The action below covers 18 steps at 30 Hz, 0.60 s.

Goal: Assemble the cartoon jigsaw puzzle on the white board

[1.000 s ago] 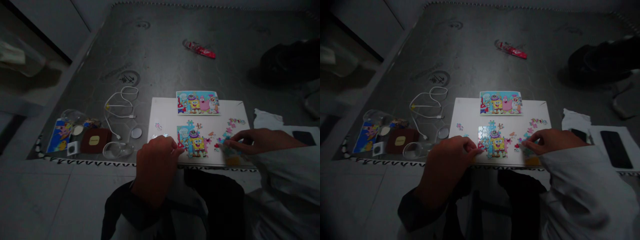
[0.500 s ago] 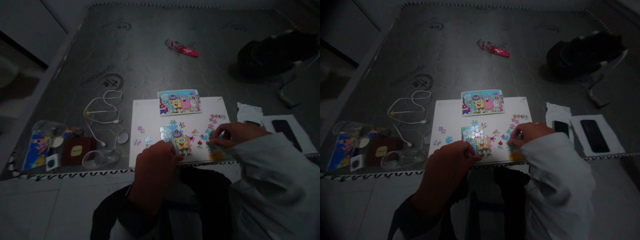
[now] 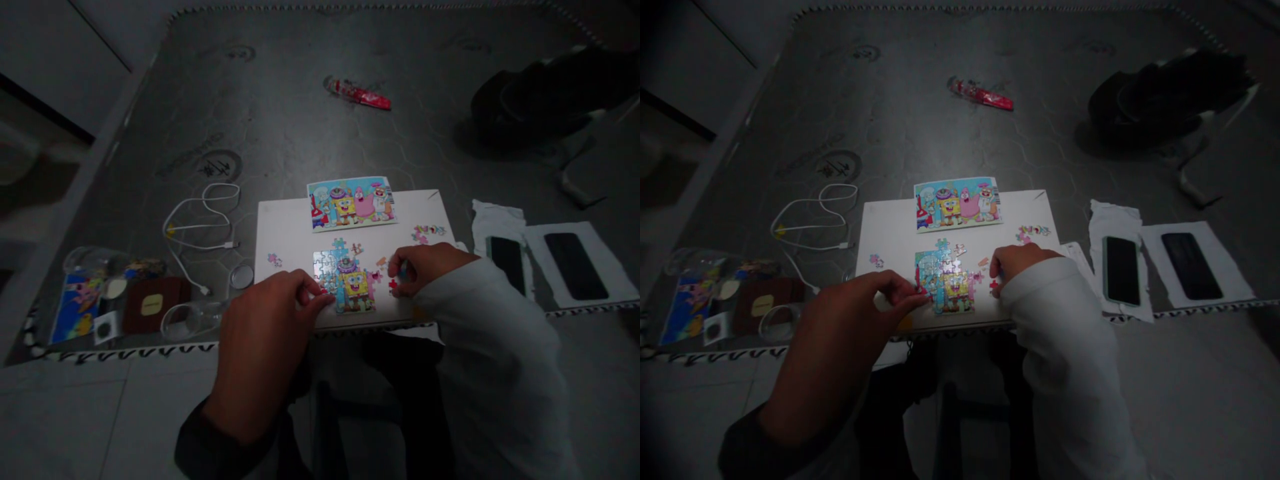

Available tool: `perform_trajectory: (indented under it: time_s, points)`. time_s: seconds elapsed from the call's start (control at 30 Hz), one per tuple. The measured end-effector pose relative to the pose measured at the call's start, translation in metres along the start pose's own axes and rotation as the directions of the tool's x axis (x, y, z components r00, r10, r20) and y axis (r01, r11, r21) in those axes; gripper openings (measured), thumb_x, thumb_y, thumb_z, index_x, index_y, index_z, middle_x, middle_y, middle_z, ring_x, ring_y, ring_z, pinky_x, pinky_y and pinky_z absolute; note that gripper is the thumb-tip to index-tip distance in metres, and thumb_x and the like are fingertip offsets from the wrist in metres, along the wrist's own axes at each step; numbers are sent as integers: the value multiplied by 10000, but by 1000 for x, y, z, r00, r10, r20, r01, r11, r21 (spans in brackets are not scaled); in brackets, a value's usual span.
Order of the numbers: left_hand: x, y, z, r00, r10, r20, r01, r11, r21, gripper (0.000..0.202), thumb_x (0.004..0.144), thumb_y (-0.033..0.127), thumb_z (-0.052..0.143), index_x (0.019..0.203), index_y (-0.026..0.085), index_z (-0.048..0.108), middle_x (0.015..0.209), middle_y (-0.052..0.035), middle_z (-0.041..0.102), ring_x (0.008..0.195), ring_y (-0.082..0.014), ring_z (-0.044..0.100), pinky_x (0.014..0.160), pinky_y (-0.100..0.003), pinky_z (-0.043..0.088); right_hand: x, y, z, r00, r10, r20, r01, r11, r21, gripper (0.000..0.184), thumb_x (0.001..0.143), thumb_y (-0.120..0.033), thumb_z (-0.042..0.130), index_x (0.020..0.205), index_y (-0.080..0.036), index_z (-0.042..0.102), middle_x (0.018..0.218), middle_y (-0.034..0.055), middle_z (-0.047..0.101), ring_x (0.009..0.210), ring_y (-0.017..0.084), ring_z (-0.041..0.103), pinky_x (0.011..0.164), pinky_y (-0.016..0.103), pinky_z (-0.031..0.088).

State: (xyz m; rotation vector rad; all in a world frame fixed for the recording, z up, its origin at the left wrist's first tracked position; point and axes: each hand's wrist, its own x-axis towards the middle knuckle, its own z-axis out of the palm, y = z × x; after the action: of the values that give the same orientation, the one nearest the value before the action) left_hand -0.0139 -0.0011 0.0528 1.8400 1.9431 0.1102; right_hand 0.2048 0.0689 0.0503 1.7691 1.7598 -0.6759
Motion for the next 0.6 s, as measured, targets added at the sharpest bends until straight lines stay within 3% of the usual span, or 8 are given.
perform_trajectory:
  time_s: [0.27, 0.6]
  points:
    - [-1, -5, -3, 1000, 1, -20, -2, 999, -47, 184, 849, 416, 705, 775, 249, 681, 769, 25, 720, 676, -167, 622, 606, -277, 334, 1, -1, 1, 999, 8, -32, -9, 1000, -9, 135, 708, -343, 766, 830, -292, 743, 866, 29, 743, 837, 240, 682, 727, 364, 489]
    - [-4, -15, -1, 991, 32, -130, -42, 996, -75, 190, 861, 408, 704, 781, 242, 658, 756, 33, 692, 663, -153, 589, 620, -292, 315, 7, 7, 9, 994, -99, -37, 99, 995, 0, 123, 717, -409, 772, 751, -298, 731, 721, -13, 723, 689, 212, 662, 659, 355, 481]
